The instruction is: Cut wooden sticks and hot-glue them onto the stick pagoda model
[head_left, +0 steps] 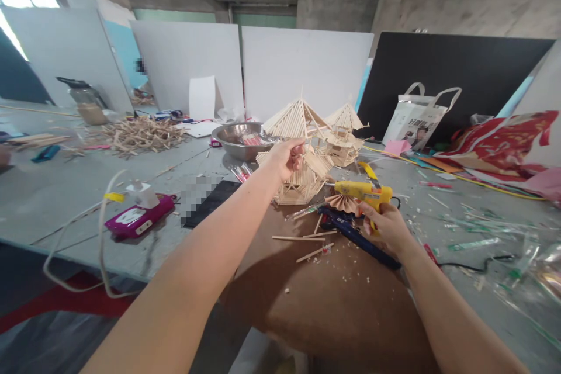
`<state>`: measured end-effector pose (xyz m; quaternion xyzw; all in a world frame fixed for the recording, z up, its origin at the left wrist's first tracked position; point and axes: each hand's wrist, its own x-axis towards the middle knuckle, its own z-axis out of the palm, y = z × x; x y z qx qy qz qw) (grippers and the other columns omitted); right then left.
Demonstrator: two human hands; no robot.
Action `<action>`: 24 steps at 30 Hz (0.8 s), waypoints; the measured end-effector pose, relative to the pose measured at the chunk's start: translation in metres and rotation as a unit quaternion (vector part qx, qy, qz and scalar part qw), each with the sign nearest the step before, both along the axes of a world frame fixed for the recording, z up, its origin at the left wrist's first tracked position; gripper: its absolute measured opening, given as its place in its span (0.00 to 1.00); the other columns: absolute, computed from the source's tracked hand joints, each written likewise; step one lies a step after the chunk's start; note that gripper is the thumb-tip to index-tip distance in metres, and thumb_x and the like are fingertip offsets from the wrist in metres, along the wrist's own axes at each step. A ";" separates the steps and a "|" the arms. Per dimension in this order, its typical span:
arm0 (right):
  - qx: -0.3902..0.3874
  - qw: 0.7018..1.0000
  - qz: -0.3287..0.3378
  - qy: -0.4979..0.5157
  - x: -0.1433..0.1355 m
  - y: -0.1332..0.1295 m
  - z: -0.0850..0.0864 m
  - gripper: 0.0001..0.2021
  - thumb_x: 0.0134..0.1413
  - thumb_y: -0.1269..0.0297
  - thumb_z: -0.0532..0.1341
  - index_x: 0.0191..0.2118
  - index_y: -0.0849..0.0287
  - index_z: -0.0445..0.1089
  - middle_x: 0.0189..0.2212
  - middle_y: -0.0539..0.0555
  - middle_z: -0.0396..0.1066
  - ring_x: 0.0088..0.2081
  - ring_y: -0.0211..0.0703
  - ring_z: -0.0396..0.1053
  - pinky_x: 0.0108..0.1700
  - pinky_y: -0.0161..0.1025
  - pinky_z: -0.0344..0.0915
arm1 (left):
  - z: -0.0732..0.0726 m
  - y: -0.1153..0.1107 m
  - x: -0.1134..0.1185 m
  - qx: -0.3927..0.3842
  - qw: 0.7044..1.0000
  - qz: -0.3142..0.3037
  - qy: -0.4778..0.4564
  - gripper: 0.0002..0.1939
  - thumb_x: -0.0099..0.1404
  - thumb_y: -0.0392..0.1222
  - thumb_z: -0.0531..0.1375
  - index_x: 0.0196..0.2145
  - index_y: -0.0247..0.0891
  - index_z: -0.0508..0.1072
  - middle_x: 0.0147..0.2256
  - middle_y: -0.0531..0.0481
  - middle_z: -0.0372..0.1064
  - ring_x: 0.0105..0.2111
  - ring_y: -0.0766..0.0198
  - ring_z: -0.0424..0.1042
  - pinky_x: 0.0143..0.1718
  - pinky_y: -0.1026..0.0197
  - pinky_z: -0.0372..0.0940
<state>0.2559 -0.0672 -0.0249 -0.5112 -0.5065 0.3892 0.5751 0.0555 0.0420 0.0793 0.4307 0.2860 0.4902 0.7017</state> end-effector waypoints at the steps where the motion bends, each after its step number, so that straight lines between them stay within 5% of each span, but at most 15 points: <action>1: -0.002 1.000 0.000 0.000 0.000 0.000 0.000 0.16 0.36 0.52 0.61 0.23 0.61 0.62 0.15 0.48 0.64 0.09 0.29 0.53 0.11 0.30 0.48 | 0.000 0.000 0.000 0.000 1.000 -0.003 0.001 0.07 0.48 0.35 0.57 0.18 0.34 0.61 0.12 0.57 0.56 0.10 0.76 0.51 0.13 0.68 0.41; 24: -0.014 1.000 0.002 -0.001 -0.002 -0.003 0.003 0.17 0.35 0.50 0.61 0.23 0.62 0.63 0.13 0.48 0.63 0.10 0.30 0.54 0.12 0.31 0.49 | 0.002 0.002 -0.006 -0.008 0.999 -0.044 -0.021 0.05 0.46 0.39 0.55 0.19 0.34 0.65 0.12 0.56 0.57 0.09 0.73 0.53 0.12 0.68 0.43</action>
